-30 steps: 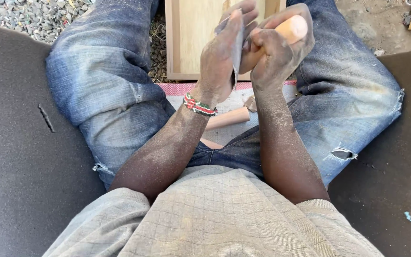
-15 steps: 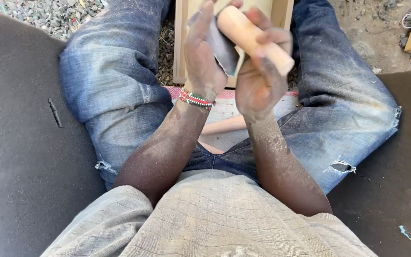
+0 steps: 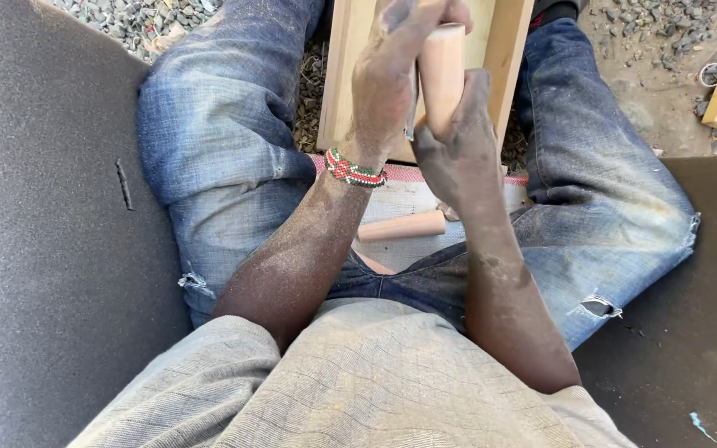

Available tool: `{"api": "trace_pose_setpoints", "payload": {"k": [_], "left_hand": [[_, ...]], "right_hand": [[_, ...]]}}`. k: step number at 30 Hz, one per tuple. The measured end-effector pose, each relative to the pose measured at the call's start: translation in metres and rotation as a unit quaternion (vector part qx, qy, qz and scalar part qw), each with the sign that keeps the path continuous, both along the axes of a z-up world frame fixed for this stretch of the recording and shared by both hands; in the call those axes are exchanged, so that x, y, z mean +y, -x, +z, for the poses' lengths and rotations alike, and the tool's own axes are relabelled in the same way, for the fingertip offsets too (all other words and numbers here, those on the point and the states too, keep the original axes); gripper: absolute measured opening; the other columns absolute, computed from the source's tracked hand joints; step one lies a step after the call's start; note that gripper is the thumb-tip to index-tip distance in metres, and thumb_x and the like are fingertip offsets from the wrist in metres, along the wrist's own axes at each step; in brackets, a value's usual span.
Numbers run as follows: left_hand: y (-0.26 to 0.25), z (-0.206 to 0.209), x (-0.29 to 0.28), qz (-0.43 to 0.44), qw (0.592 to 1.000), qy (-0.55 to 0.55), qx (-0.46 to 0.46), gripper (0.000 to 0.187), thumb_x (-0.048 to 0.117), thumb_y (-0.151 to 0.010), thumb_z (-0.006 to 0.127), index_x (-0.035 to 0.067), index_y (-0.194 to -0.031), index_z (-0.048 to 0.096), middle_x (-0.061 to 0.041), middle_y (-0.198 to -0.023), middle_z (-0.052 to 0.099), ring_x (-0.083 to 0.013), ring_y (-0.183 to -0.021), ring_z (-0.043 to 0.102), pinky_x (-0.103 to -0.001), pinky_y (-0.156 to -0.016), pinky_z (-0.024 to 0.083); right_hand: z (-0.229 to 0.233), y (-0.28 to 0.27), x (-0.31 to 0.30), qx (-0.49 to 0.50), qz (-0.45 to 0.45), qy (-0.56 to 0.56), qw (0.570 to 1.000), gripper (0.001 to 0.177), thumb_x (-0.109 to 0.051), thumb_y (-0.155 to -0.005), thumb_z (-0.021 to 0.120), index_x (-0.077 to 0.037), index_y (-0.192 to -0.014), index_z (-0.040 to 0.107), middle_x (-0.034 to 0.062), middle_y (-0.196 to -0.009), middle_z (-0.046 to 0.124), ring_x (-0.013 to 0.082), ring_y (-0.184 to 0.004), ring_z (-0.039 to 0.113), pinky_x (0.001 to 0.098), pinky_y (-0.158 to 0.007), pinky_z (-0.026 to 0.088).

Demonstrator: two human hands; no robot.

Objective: Sanding a small wooden furniture component by hand using sandpaper

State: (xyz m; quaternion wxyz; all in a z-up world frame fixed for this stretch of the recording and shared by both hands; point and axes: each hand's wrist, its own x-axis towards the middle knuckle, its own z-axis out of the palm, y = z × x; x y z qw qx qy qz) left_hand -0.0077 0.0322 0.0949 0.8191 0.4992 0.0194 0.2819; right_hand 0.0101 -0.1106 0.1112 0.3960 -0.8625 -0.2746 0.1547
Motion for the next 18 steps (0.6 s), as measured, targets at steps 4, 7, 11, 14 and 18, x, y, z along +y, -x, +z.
{"api": "trace_pose_setpoints", "payload": {"k": [4,7,11,14,18], "left_hand": [[-0.011,-0.035,-0.001,0.122,0.977,-0.164,-0.063,0.028,0.021,-0.131,0.071,0.022,-0.160,0.069,0.001,-0.145,0.085,-0.0143,-0.129,0.087,-0.028,-0.108,0.079],[0.003,-0.016,0.010,0.008,0.992,0.091,-0.086,0.027,0.028,-0.131,0.067,0.011,-0.151,0.073,-0.013,-0.136,0.084,-0.0249,-0.111,0.085,-0.035,-0.087,0.072],[0.019,0.001,0.030,-0.181,0.945,0.242,-0.122,0.032,0.030,-0.128,0.071,0.005,-0.146,0.076,-0.023,-0.126,0.084,-0.0328,-0.098,0.081,-0.039,-0.076,0.061],[0.015,0.022,0.034,-0.288,0.929,0.186,-0.140,0.047,0.042,-0.131,0.060,0.001,-0.149,0.076,-0.023,-0.107,0.079,-0.0316,-0.083,0.072,-0.039,-0.073,0.057],[0.024,0.051,0.033,-0.352,0.921,0.119,-0.114,0.058,0.053,-0.124,0.062,-0.001,-0.139,0.075,-0.022,-0.094,0.075,-0.0295,-0.075,0.072,-0.038,-0.071,0.059]], "right_hand": [[-0.050,-0.002,0.006,-0.145,-0.046,-0.064,0.986,0.050,0.006,-0.104,0.080,-0.005,-0.139,0.046,0.0176,-0.107,0.077,0.0288,-0.084,0.084,0.0409,-0.067,0.075],[-0.027,0.022,0.017,-0.100,-0.029,-0.075,0.992,0.050,-0.014,-0.107,0.085,-0.005,-0.138,0.047,0.0142,-0.107,0.073,0.0273,-0.085,0.080,0.0416,-0.071,0.073],[-0.002,0.031,0.008,0.130,-0.009,-0.027,0.991,0.053,-0.002,-0.092,0.084,-0.009,-0.139,0.059,0.0038,-0.100,0.073,0.0155,-0.064,0.069,0.0323,-0.054,0.064],[-0.020,0.020,-0.031,0.497,0.002,-0.267,0.826,0.059,0.022,-0.082,0.066,0.007,-0.136,0.045,0.0192,-0.084,0.071,0.0180,-0.047,0.057,0.0329,-0.030,0.047],[-0.021,0.011,-0.030,0.745,0.221,-0.333,0.534,0.015,0.011,-0.091,0.073,0.002,-0.093,0.061,0.0069,-0.064,0.057,0.0133,-0.045,0.049,0.0238,-0.037,0.042]]}}
